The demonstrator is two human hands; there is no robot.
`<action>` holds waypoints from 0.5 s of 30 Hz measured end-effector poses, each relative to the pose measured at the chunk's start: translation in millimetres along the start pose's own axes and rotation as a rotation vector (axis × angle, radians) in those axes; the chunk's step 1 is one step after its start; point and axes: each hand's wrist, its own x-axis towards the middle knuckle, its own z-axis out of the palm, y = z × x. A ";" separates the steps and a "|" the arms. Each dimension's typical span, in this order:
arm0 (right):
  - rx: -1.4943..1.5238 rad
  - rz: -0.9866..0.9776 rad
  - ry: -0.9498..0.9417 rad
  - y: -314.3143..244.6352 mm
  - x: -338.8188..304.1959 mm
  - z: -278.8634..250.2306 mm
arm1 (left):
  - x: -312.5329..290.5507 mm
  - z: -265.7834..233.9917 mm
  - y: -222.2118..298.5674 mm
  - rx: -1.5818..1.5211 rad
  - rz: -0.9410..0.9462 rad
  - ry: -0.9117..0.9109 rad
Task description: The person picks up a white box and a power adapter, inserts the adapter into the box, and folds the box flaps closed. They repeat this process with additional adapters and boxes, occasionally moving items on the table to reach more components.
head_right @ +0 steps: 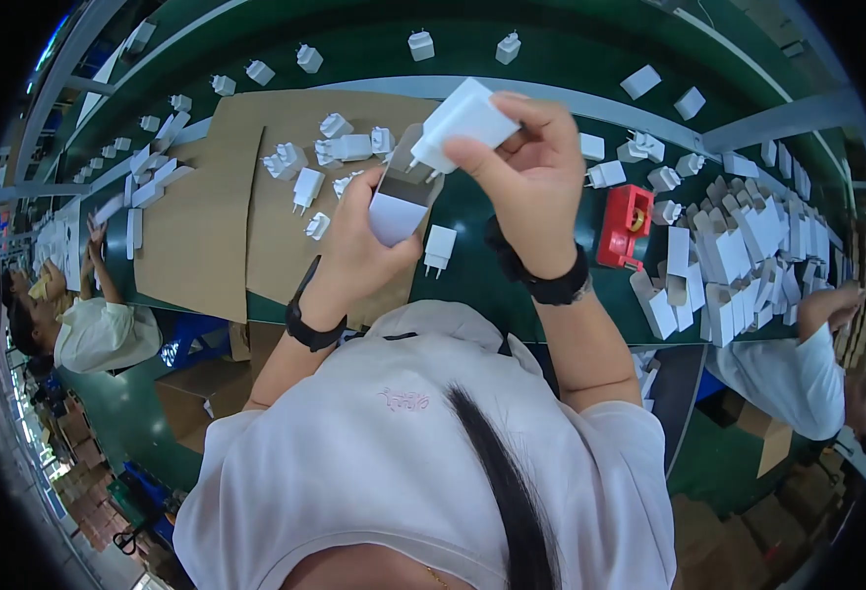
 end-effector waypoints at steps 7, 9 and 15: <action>-0.040 0.025 -0.034 21.8 -15.9 3.3 | 11.1 10.9 -0.7 0.057 0.051 -0.005; -0.480 -0.201 -0.188 25.3 -10.3 -7.2 | 13.4 13.0 -0.9 0.014 0.026 -0.008; -0.031 0.200 -0.136 27.5 -14.3 -10.5 | 22.0 15.9 -9.3 -0.212 0.023 0.065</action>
